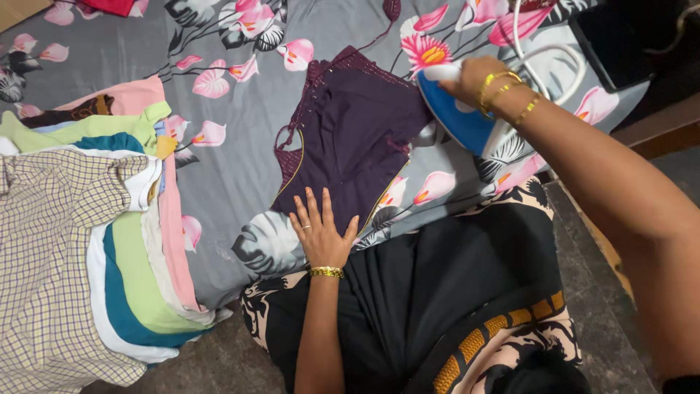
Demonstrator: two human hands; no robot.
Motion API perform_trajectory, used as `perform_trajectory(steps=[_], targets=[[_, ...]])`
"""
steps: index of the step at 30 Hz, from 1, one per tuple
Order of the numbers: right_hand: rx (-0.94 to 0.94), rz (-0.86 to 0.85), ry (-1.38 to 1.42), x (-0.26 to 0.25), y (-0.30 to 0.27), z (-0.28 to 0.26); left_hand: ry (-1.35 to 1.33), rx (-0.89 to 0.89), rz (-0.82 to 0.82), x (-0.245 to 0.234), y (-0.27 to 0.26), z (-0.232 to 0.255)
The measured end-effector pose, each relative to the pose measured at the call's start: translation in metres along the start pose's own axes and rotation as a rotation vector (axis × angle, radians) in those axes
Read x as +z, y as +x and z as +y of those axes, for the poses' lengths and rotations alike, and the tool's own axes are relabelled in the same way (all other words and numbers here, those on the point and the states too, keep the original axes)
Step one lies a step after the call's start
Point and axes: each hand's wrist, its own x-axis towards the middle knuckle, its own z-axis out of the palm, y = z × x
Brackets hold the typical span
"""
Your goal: The person irons a dark purple garment on a bed, smoothing the fabric with an electric iron. After finishing, the person picks up a checkered shirt, buttons it up from the bottom to the top, and then lays it flat on the bed.
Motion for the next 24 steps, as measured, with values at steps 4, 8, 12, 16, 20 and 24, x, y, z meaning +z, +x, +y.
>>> perform_trajectory(steps=[4,8,12,16,20,24], targets=[[0.005,0.032,0.0,0.004,-0.029,0.026,-0.014,-0.015,-0.009,0.0,0.0,0.001],[0.077,0.089,0.115,0.006,-0.062,0.054,-0.018,-0.023,-0.019,0.0,0.001,0.0],[0.128,0.159,0.182,0.008,-0.07,0.085,-0.006,-0.005,-0.011,0.003,0.0,-0.002],[0.058,0.568,0.311,0.007,-0.064,0.103,-0.001,-0.004,0.004,0.005,0.0,-0.002],[-0.016,0.894,0.833,0.021,-0.051,0.079,0.001,-0.013,0.008,0.006,0.0,-0.002],[-0.114,0.973,1.128,0.063,-0.041,0.067,0.023,-0.025,-0.018,0.005,0.001,0.0]])
